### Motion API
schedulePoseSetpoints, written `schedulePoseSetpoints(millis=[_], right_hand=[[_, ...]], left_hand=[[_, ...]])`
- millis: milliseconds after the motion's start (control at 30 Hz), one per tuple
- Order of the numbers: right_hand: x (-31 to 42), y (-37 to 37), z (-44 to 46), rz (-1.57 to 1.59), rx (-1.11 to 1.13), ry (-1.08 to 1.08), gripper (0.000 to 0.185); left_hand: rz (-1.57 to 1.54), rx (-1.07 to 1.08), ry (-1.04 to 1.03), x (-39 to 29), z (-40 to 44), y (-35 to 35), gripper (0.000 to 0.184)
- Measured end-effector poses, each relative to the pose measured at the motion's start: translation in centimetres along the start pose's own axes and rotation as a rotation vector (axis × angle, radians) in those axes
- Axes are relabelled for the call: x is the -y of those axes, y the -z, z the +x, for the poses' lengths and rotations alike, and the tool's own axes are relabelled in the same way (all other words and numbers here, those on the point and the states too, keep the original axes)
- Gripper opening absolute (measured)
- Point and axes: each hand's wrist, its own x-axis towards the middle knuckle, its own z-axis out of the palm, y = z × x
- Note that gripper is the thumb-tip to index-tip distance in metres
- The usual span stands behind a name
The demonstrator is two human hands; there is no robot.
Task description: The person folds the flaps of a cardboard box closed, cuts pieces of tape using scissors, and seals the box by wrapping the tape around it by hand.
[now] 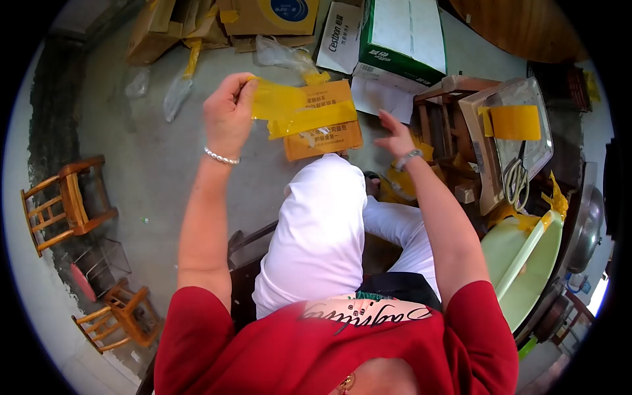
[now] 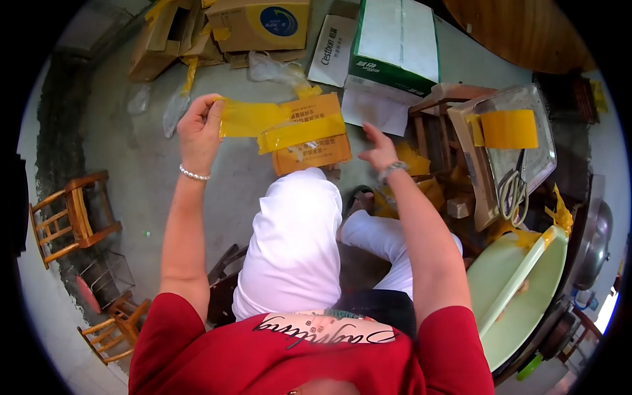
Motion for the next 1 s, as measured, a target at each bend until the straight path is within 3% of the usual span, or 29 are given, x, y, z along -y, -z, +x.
schedulePoseSetpoints(millis=[67, 133, 200, 400, 500, 533, 633, 733, 833, 1000], right_hand=[[3.6, -2.5, 1.1, -0.106, 0.061, 0.04, 0.088], [6.7, -4.9, 2.9, -0.063, 0.087, 0.321, 0.09], [11.7, -5.9, 3.5, -0.059, 0.192, 0.444, 0.09], [22.6, -5.4, 1.5, 0.141, 0.583, 0.556, 0.056], [22.4, -5.5, 1.4, 0.104, 0.551, 0.301, 0.034], [22.1, -5.5, 1.2, 0.09, 0.444, 0.319, 0.021], [22.2, -4.4, 0.8, 0.039, 0.326, 0.247, 0.017], [23.1, -3.7, -0.3, 0.115, 0.247, 0.215, 0.017], [24.9, -3.7, -1.0, 0.329, 0.183, 0.18, 0.018], [27.7, -3.1, -0.6, 0.54, 0.034, 0.292, 0.017]], left_hand=[[0.01, 0.074, -0.054, -1.7, 0.1, -0.2, 0.009], [0.054, 0.176, -0.141, -3.4, 0.3, 0.2, 0.011], [0.188, 0.327, -0.191, -5.3, 1.1, 0.9, 0.01], [0.451, 0.532, -0.394, -7.0, 2.6, 0.0, 0.013], [0.579, 0.568, -0.386, -7.5, 2.5, -0.9, 0.022], [0.627, 0.565, -0.362, -7.6, 2.4, -1.0, 0.026], [0.528, 0.391, -0.117, -8.4, 1.6, -0.4, 0.046], [0.087, 0.264, -0.158, -4.3, 1.4, 0.6, 0.064], [-0.276, 0.554, -0.093, -1.0, -0.8, -2.2, 0.069], [-0.351, 0.714, 0.232, 2.8, -2.2, -5.9, 0.053]])
